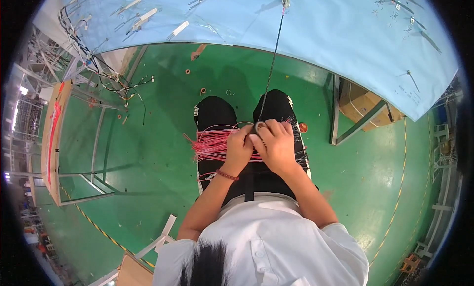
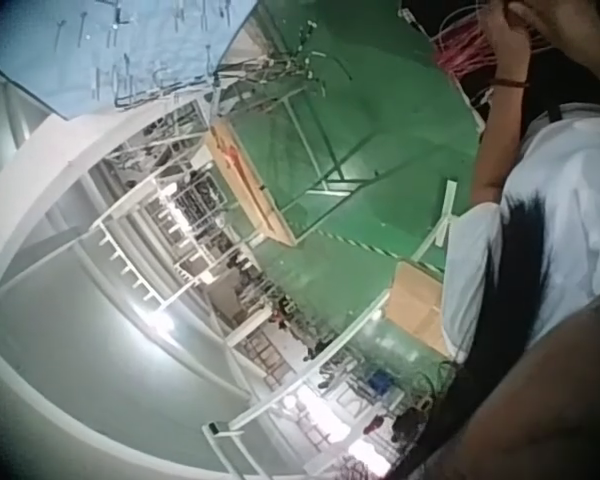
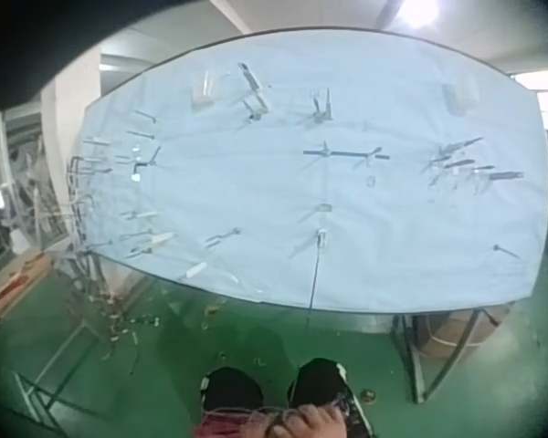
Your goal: Assembling and wrapping pink wires with black tape on a factory harness board.
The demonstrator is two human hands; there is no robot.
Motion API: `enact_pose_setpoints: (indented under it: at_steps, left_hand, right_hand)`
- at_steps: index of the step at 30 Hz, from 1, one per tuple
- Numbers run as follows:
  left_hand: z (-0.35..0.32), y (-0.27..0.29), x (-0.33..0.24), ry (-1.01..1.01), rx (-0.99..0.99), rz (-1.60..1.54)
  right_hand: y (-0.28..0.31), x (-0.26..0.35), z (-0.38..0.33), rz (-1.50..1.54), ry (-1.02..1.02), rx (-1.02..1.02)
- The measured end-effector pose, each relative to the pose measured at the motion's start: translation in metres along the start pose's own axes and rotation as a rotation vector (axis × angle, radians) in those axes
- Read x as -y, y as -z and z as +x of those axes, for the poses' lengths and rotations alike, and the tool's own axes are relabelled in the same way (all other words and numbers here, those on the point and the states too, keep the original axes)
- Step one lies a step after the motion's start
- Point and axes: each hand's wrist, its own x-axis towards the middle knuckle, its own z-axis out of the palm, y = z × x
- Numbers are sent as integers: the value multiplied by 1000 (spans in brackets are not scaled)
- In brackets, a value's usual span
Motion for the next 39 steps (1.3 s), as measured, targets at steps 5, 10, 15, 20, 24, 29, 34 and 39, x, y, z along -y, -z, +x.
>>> enact_pose_setpoints:
  at_steps: [5,10,15,20,24,29,34,39]
  left_hand:
    - [-3,-2,27,-132,37,-120]
    - [5,-3,-8,327,166,-446]
    - [-5,6,-12,470,96,-547]
    - [5,22,-18,500,180,-564]
    - [13,1,1,93,99,-78]
    - [12,-9,9,-77,66,136]
    - [2,5,4,24,80,112]
    - [14,6,11,47,64,112]
  right_hand:
    - [4,2,32,131,20,-13]
    - [-25,-56,17,1051,-457,-118]
    - [-56,-50,-5,1682,-779,314]
    - [-42,-41,-7,1375,-549,198]
    - [-24,-43,-8,856,-292,7]
    - [-54,-65,-18,1046,-546,-84]
    - [-61,-53,-2,874,-564,144]
    - [-56,-47,2,543,-210,-107]
